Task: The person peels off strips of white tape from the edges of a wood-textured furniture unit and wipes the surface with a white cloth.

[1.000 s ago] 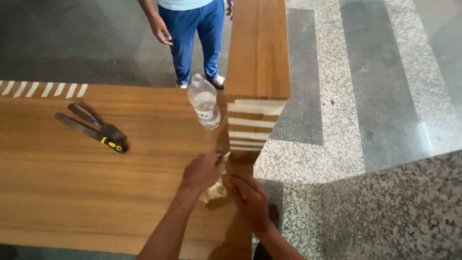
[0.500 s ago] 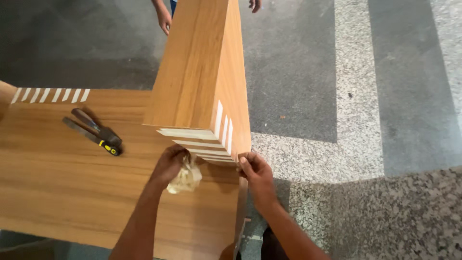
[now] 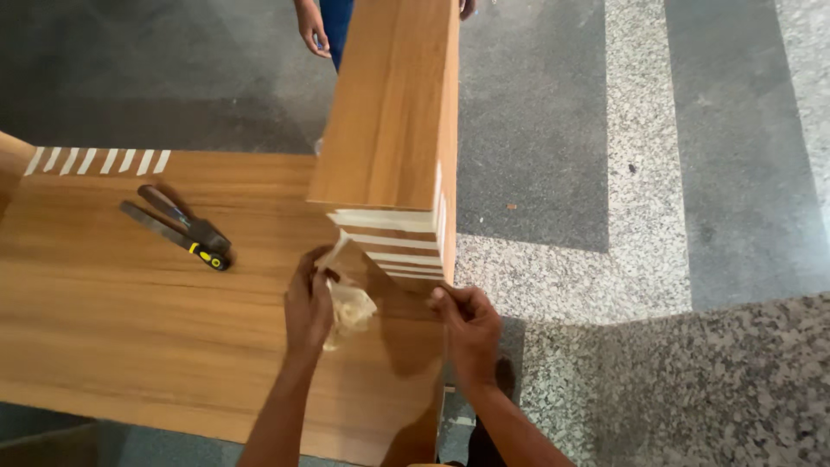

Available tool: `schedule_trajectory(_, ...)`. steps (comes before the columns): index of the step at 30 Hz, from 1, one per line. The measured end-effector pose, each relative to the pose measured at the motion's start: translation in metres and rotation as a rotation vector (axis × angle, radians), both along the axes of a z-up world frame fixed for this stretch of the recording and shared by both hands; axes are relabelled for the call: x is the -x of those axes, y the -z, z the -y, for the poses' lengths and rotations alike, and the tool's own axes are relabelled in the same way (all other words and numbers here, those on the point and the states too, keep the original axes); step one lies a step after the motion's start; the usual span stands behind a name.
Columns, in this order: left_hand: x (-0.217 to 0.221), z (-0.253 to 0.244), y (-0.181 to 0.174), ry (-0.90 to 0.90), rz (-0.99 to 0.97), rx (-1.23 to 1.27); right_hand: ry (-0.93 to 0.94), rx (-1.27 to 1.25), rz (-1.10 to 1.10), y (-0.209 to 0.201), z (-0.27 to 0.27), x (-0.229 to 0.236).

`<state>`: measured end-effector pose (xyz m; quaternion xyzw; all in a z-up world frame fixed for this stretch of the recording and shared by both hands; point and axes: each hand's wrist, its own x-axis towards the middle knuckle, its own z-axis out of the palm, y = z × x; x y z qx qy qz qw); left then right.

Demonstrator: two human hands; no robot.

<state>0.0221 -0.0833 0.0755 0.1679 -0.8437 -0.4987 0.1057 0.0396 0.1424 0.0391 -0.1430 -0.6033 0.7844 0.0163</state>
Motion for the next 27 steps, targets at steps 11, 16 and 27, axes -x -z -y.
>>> schedule_trajectory(11,-0.053,-0.029,-0.014,0.140,-0.159,-0.106,-0.006,-0.239,-0.096,-0.024,0.008,-0.006)
schedule_trajectory(16,-0.053,-0.046,-0.018,0.224,-0.096,0.017,-0.041,-0.708,-0.480,-0.027,0.000,-0.005)
schedule_trajectory(27,-0.039,-0.099,-0.026,0.031,-0.619,0.650,-0.048,-0.325,-0.123,-0.014,-0.032,-0.040)
